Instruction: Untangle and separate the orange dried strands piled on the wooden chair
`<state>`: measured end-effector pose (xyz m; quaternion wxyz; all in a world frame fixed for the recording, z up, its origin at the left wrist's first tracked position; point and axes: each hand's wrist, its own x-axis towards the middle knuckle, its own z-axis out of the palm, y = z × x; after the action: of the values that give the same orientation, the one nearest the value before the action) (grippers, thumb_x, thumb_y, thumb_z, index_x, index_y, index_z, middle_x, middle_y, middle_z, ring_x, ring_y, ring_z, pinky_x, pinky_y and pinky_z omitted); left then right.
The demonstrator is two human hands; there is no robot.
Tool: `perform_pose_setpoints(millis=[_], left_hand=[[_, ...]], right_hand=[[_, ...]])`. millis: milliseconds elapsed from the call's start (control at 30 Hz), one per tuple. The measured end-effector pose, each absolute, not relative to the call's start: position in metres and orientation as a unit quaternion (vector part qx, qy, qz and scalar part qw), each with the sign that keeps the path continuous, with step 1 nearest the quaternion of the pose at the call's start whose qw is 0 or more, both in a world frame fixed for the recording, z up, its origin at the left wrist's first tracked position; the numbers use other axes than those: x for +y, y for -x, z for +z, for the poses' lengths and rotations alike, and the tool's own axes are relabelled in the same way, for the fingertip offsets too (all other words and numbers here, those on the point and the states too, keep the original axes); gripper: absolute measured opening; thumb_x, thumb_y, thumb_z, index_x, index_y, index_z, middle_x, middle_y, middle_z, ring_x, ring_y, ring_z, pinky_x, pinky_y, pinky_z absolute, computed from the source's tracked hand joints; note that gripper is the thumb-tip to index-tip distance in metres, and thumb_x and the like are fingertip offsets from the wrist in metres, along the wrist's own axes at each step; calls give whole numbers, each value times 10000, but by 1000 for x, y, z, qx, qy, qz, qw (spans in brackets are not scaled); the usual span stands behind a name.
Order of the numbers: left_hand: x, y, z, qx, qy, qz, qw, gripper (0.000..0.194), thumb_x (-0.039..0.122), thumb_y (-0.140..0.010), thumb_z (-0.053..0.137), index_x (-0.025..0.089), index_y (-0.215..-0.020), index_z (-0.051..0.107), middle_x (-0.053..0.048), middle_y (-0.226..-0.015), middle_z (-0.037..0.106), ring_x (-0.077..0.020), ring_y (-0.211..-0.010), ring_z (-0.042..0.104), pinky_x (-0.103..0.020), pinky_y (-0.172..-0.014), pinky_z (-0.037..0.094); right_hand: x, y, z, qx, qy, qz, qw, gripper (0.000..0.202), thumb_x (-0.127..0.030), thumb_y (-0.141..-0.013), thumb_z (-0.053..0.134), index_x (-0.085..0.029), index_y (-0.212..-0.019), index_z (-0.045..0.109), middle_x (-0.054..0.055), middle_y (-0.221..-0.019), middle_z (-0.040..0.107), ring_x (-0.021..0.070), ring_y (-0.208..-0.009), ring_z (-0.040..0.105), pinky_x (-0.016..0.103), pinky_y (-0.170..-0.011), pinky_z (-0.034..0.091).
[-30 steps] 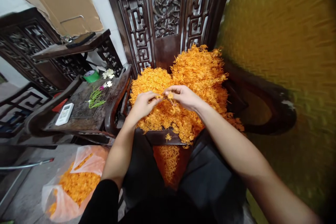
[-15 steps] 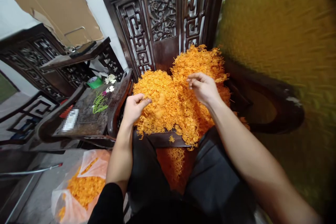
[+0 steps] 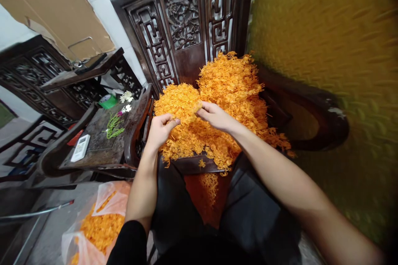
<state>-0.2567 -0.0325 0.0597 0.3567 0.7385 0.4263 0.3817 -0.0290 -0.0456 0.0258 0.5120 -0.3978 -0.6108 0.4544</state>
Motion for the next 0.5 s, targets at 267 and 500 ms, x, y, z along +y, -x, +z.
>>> perform_pose_setpoints(millis=[267,500], left_hand=[[-34,257,59,428,-744,383,340,411,407,-818,712,183,-578,464,45,-579,340,-104,-575,300,-288,-568,224],[-33,261,57,460,-726,440,258,450,351,-820,701,191,-551,378,48,-565,304,-103,-573,293,-295,-575,222]], right_hand=[[-44,44,23,-478,311,592,569,445,-517,-781,799,-217,-727,474,-64,-604,366,82,-543,286,238,-535,242],[-21,7,21,-314,420,463,715,154,-300,-810,653,-192,-895,583,-28,-715,569,73,-532,390,213,-493,276]])
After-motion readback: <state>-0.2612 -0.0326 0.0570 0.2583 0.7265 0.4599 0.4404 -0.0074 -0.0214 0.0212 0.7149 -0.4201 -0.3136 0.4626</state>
